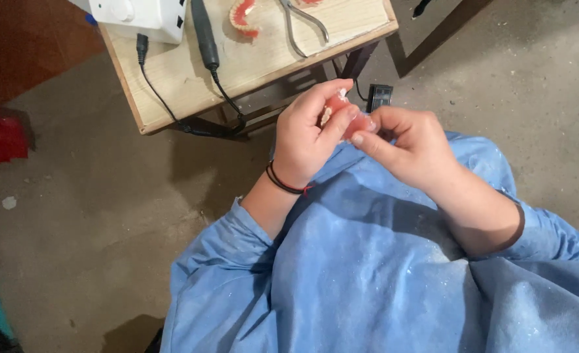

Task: The person holds a denture in their left hand and uses a rotary tool in their right hand to grind and smooth the surface of the denture. They rotate the denture to access different areas while the tool removes material.

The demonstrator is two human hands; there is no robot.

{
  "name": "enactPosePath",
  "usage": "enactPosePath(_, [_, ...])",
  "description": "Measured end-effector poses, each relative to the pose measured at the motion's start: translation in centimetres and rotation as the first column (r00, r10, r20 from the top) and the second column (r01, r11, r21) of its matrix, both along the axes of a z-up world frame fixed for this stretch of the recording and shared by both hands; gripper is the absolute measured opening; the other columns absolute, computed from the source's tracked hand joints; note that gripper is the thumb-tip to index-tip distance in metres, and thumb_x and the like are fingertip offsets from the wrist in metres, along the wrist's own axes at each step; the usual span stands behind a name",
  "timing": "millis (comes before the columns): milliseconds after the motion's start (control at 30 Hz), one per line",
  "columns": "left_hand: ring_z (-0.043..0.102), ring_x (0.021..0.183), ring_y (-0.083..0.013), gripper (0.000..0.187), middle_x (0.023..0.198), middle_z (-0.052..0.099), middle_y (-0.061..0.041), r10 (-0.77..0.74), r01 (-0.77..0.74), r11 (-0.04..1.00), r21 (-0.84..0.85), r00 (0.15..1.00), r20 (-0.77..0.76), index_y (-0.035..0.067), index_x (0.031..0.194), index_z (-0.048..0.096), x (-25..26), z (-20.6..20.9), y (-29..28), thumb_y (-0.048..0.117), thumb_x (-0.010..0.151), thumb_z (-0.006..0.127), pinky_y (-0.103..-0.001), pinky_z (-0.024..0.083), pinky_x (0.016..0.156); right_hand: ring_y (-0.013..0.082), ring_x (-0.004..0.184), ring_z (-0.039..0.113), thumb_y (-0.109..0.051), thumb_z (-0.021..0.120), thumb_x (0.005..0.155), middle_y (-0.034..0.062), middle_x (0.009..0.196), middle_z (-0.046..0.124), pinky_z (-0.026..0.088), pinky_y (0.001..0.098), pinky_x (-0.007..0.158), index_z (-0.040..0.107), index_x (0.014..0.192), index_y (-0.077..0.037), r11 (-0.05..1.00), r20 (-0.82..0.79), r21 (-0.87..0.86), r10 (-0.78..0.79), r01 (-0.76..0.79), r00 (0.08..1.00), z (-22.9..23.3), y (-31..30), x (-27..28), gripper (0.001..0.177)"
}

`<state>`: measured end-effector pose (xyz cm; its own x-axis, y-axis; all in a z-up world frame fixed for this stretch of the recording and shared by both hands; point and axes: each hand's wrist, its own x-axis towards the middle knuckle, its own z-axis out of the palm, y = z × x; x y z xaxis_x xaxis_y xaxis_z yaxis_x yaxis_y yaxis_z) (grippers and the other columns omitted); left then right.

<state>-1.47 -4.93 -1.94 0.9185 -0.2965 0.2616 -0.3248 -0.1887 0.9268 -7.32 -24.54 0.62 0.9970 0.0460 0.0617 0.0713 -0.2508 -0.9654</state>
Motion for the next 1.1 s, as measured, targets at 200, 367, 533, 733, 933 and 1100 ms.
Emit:
enactPosePath(200, [0.071,0.089,-0.0179,0.044,0.098,0.073,-0.013,-0.072,0.067,0.997,-0.046,0.989,-0.130,0.027,0.142,0.061,-0.8,1.2,-1.0,0.019,0.100,0.073,-0.041,0.064,0.081,0.0051,0.068,0.060,-0.007,0.074,0.099,0.0079,0.068,0.070,0.052,0.0220,0.060,0.074,0.086,-0.002,0.976,-0.093,0.215,-0.023,0.043,0.995,-0.6,0.9,-0.5,0.014])
enactPosePath(367, [0.062,0.083,-0.0046,0.024,0.088,0.070,0.000,-0.126,0.050,0.934,-0.354,0.973,-0.195,0.011,0.120,0.068,-0.8,0.4,-1.2,0.013,0.097,0.076,-0.022,0.055,0.078,0.0143,0.080,0.071,-0.006,0.071,0.101,0.0169,0.081,0.075,0.060,0.0266,0.072,0.075,0.098,0.006,0.929,-0.124,0.351,-0.075,0.115,0.989,-0.8,0.5,-1.7,0.013])
enactPosePath(533, [0.064,0.074,-0.0111,0.026,0.083,0.071,0.005,-0.085,0.095,0.992,-0.079,0.990,0.114,0.022,0.118,0.073,-1.9,4.4,-2.0,0.011,0.094,0.077,-0.023,0.056,0.076,0.0230,0.088,0.067,-0.015,0.081,0.095,0.0166,0.094,0.070,0.057,0.0362,0.077,0.076,0.116,0.002,0.999,0.187,0.020,-0.032,0.029,0.982,-0.1,-2.7,-0.9,0.027])
enactPosePath(733, [0.062,0.075,-0.0156,0.026,0.086,0.066,0.003,-0.088,0.110,0.992,-0.061,0.952,0.293,0.018,0.115,0.075,-1.9,3.7,-2.7,0.009,0.091,0.082,-0.027,0.054,0.076,0.0192,0.081,0.069,0.001,0.080,0.091,0.0166,0.081,0.067,0.057,0.0305,0.073,0.073,0.103,0.010,0.949,0.144,0.314,-0.079,0.030,0.986,-1.9,-3.2,-1.9,0.017])
enactPosePath(933, [0.069,0.083,-0.0139,0.015,0.092,0.074,-0.005,-0.159,0.144,0.951,-0.272,0.987,-0.031,0.008,0.106,0.073,-2.6,3.2,-3.5,0.010,0.093,0.079,-0.029,0.056,0.082,0.0263,0.074,0.071,0.000,0.080,0.088,0.0186,0.078,0.070,0.057,0.0361,0.073,0.075,0.096,0.007,0.947,0.206,0.315,0.002,-0.068,0.979,-3.9,-5.0,-1.0,0.012])
enactPosePath(1100, [0.070,0.073,-0.0310,0.020,0.092,0.076,-0.015,0.034,-0.037,0.999,0.034,0.995,0.088,0.006,0.116,0.064,-1.8,0.9,-2.5,0.012,0.099,0.073,-0.039,0.058,0.070,0.0409,0.086,0.066,0.011,0.068,0.089,0.0218,0.091,0.069,0.055,0.0510,0.077,0.071,0.111,0.002,0.679,0.245,-0.729,0.143,0.085,0.959,-12.5,-11.2,3.8,0.024])
